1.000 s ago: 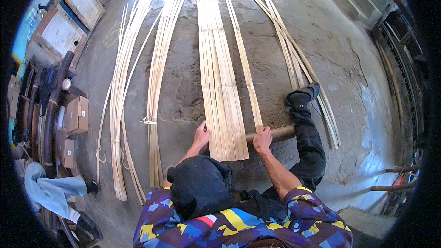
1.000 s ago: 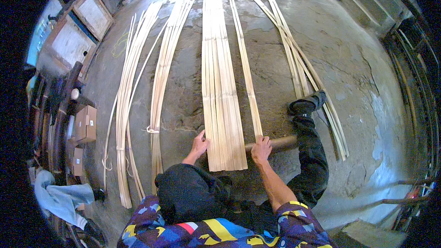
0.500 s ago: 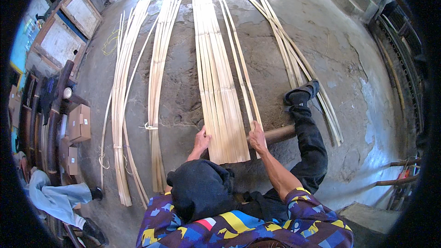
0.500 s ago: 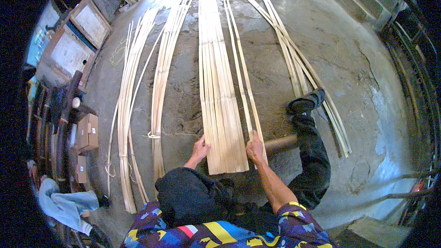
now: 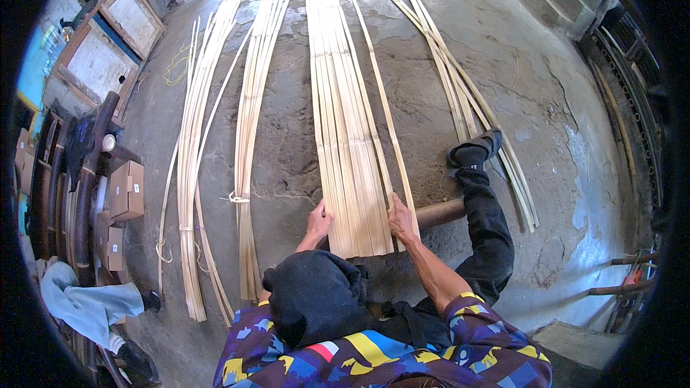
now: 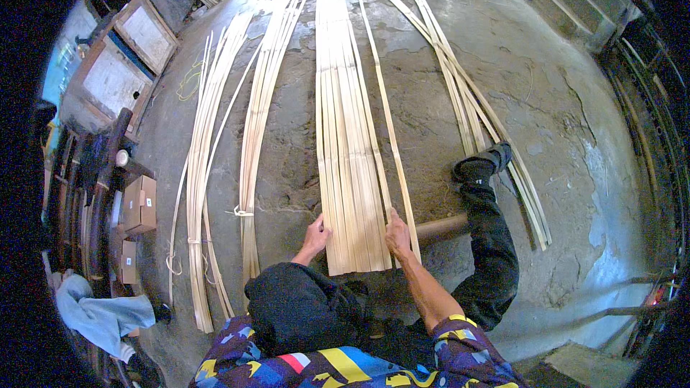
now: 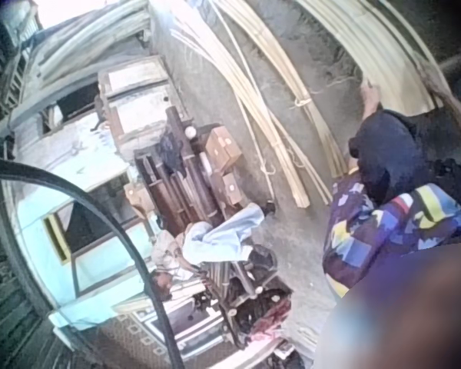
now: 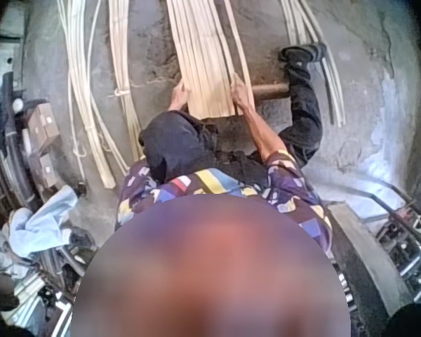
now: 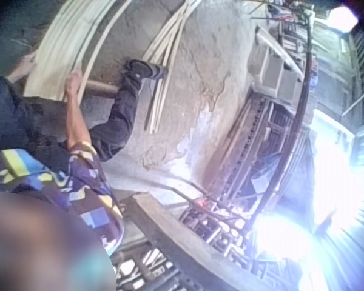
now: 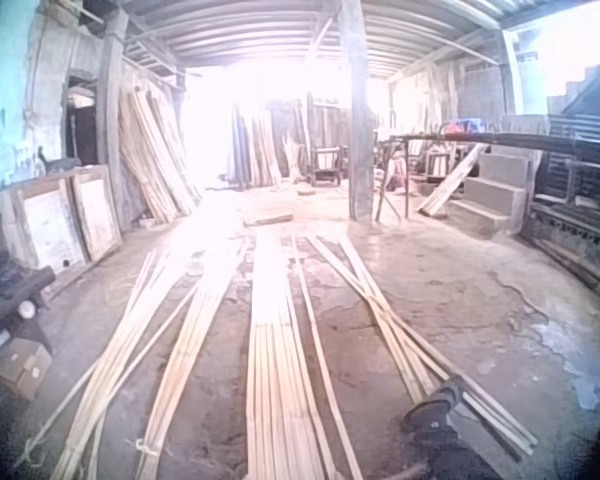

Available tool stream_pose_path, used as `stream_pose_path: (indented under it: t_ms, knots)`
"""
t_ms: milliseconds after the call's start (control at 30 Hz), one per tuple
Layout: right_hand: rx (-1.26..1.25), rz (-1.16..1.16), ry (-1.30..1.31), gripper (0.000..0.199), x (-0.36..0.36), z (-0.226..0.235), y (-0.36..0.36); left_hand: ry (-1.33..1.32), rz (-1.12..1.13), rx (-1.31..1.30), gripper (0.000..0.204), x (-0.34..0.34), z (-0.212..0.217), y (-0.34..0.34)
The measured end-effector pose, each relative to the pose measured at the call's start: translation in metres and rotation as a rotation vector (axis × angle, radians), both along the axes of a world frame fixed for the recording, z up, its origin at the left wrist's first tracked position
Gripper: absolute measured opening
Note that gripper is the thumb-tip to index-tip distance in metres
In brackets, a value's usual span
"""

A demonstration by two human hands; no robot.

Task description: The person sits on the floor and arranges thin bamboo strips side by side on a cylindrical support. They repeatedly adjust the alignment of the strips with both hands to form a neat stack.

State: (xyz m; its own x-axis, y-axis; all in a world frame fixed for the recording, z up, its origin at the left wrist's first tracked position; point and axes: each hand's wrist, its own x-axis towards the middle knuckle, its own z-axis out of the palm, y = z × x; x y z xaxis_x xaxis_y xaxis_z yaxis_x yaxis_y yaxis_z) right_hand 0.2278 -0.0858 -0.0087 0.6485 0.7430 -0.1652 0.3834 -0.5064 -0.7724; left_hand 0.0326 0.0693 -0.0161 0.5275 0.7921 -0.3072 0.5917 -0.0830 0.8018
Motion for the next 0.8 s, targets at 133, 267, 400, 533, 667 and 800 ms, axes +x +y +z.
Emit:
stream_pose_path:
  t_ms: [133,267,400,533,667,800]
  knots:
    - [0.056,0.089,-0.196,0.046,0.002,-0.014,0.0,0.043,0.006,-0.023,0.055,-0.002,-0.01,0.0]
    - [0.252,-0.077,-0.306,0.044,-0.003,0.005,0.012,-0.062,0.009,-0.021,0.056,-0.002,-0.012,-0.001]
    - [0.419,-0.037,-0.226,0.041,-0.014,0.063,0.03,-0.213,-0.01,-0.001,0.055,-0.004,-0.005,-0.003]
    - [0.475,0.005,-0.186,0.04,-0.039,0.097,0.06,-0.124,-0.03,-0.014,0.054,-0.003,0.009,-0.005]
    - [0.258,-0.014,0.08,0.041,-0.061,0.091,0.088,-0.049,0.014,-0.066,0.054,0.001,0.018,-0.009]
    - [0.289,-0.07,0.13,0.04,-0.091,0.069,0.109,0.034,0.033,-0.019,0.052,0.002,0.01,-0.007]
